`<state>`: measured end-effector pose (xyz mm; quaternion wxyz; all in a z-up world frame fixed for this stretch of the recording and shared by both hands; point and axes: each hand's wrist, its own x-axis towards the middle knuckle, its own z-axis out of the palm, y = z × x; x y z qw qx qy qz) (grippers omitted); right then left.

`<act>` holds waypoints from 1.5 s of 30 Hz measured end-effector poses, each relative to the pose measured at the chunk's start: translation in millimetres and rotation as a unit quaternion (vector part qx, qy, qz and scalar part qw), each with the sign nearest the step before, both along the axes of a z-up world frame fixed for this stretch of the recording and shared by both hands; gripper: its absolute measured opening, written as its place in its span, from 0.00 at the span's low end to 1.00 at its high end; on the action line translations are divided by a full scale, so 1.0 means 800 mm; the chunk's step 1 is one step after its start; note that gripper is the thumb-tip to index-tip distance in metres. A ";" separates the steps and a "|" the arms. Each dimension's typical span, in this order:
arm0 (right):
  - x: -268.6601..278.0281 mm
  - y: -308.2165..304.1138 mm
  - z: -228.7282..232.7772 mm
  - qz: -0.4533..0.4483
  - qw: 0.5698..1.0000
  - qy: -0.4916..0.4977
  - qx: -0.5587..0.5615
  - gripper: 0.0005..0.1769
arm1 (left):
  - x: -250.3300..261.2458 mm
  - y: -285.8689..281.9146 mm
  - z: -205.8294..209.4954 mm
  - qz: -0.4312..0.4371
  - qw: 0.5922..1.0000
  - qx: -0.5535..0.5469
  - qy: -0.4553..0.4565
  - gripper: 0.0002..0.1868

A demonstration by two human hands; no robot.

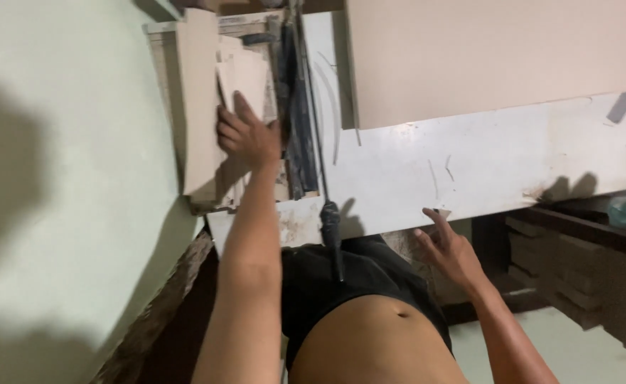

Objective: The person repeatedly places sheets of cardboard under a guillotine-style paper cutter and pulls the lever to cut them. The cut pieces are stacked on the left side of the machine. The person continues this process for the duration of the clip.

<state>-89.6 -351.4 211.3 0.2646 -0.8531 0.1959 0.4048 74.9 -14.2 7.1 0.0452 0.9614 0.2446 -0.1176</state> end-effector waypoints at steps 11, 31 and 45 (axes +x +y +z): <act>0.154 -0.018 -0.197 -0.385 0.891 -0.042 0.239 0.47 | 0.007 0.037 0.003 -0.117 0.991 -0.007 -0.065 0.45; 0.213 -0.062 -0.218 -0.545 0.777 -0.112 0.293 0.32 | 0.054 -0.118 0.094 -0.164 0.895 -0.408 -0.076 0.23; 0.207 -0.068 -0.219 -0.456 0.869 -0.128 0.140 0.22 | -0.064 0.005 0.205 -0.158 0.913 -0.376 -0.015 0.21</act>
